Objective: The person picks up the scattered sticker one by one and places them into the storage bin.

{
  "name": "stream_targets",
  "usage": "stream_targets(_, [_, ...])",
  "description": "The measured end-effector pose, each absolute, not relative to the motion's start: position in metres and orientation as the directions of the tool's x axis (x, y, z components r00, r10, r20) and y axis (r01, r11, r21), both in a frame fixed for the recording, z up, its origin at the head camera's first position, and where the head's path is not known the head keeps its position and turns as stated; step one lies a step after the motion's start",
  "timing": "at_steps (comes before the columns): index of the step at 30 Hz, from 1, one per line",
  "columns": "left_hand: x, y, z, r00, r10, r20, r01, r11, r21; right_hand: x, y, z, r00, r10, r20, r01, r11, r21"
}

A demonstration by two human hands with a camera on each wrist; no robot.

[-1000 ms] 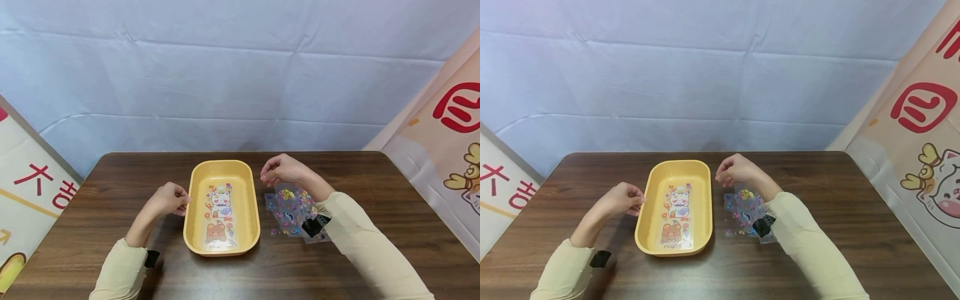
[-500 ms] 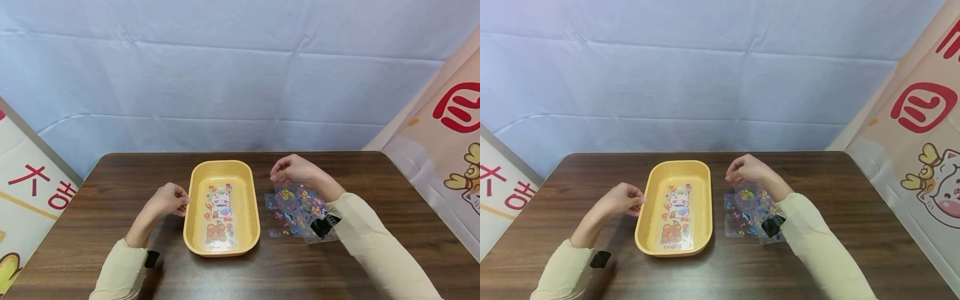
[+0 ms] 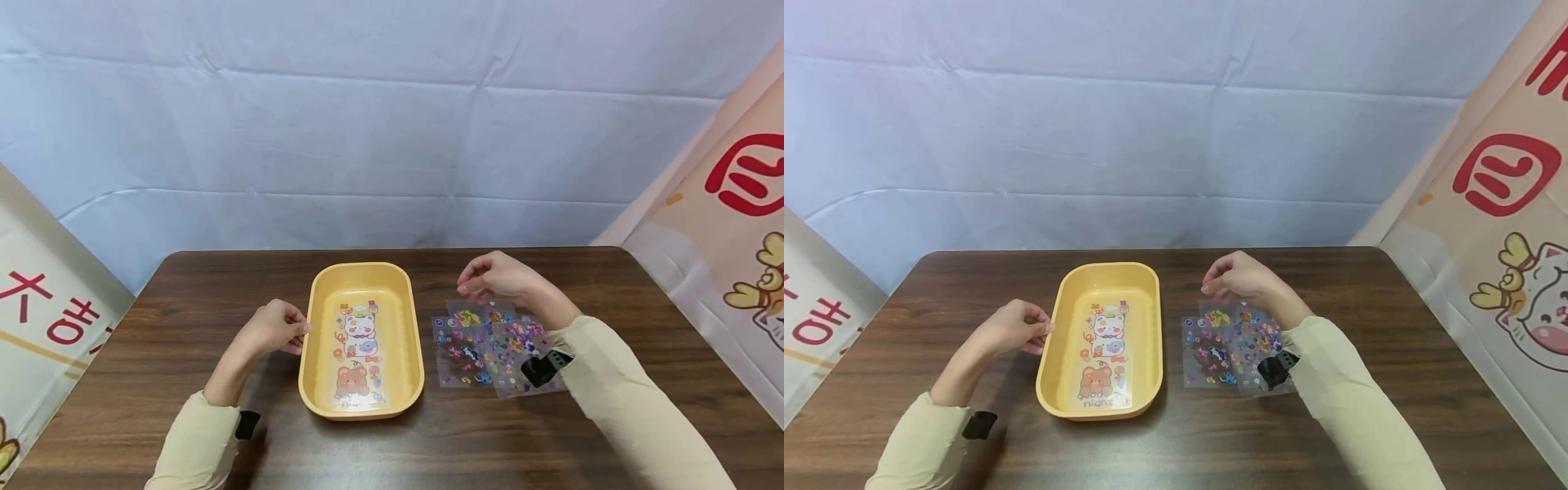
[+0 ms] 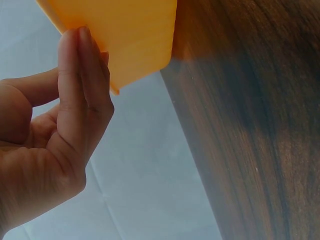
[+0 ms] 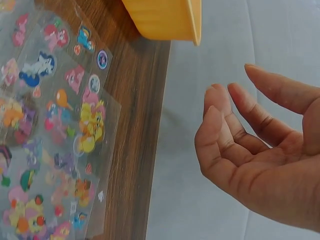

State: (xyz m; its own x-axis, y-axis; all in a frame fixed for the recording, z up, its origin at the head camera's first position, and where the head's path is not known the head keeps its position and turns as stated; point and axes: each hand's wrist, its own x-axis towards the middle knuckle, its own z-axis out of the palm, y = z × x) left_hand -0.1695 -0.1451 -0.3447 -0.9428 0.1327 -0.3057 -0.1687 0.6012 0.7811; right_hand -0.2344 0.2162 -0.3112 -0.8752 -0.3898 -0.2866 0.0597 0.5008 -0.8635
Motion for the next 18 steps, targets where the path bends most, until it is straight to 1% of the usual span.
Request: stream_targets(18, [-0.174, -0.146, -0.349, -0.941, 0.136, -0.309, -0.174, 0.589, 0.789, -0.234, 0.254, -0.316, -0.886, -0.325, -0.329, 0.128, 0.512, -0.849])
